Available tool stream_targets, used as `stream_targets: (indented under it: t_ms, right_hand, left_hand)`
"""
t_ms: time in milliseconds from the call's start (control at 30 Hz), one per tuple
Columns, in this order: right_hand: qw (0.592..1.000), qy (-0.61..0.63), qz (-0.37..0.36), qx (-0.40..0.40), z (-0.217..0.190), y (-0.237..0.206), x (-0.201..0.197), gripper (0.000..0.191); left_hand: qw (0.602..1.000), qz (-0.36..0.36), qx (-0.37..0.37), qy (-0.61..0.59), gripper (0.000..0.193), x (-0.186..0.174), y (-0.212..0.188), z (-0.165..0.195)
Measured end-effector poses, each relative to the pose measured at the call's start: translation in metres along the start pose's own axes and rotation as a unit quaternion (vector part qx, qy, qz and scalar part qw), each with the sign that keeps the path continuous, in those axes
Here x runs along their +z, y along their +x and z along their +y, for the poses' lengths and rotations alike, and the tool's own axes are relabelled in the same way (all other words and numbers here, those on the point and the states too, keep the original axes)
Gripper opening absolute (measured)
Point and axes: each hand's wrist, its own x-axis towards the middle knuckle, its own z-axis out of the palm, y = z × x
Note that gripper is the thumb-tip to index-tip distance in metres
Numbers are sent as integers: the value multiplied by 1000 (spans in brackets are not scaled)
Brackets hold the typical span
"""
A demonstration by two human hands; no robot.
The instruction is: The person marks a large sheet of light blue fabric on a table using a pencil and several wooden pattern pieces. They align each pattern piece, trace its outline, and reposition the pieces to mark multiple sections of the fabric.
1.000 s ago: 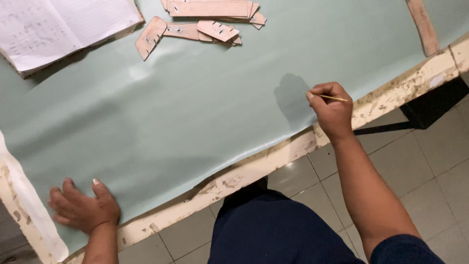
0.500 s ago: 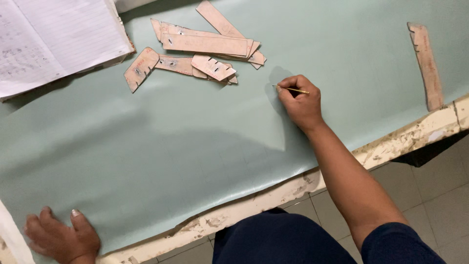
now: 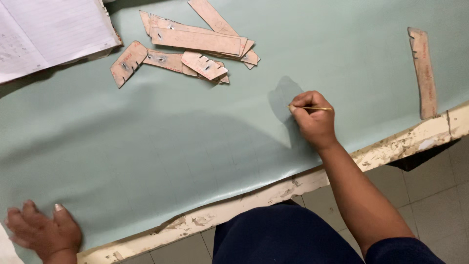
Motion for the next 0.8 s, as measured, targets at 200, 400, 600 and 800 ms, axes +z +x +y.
stream_targets:
  t_ms: [200, 400, 600, 800]
  right_hand:
    - [1000, -7, 14, 26, 14, -66, -57, 12]
    - [998, 11, -19, 65, 26, -114, -80, 11]
    - [995, -44, -88, 20, 35, -129, -96, 11]
    - [994, -15, -105, -11, 34, -129, -102, 9]
  left_hand:
    - [995, -50, -80, -15, 63, -12, 7, 91]
    - [949, -84, 246, -177, 50, 11, -56, 327]
    - [861, -139, 425, -242, 51, 16, -107, 457]
    - [876, -87, 426, -208, 37, 29, -115, 464]
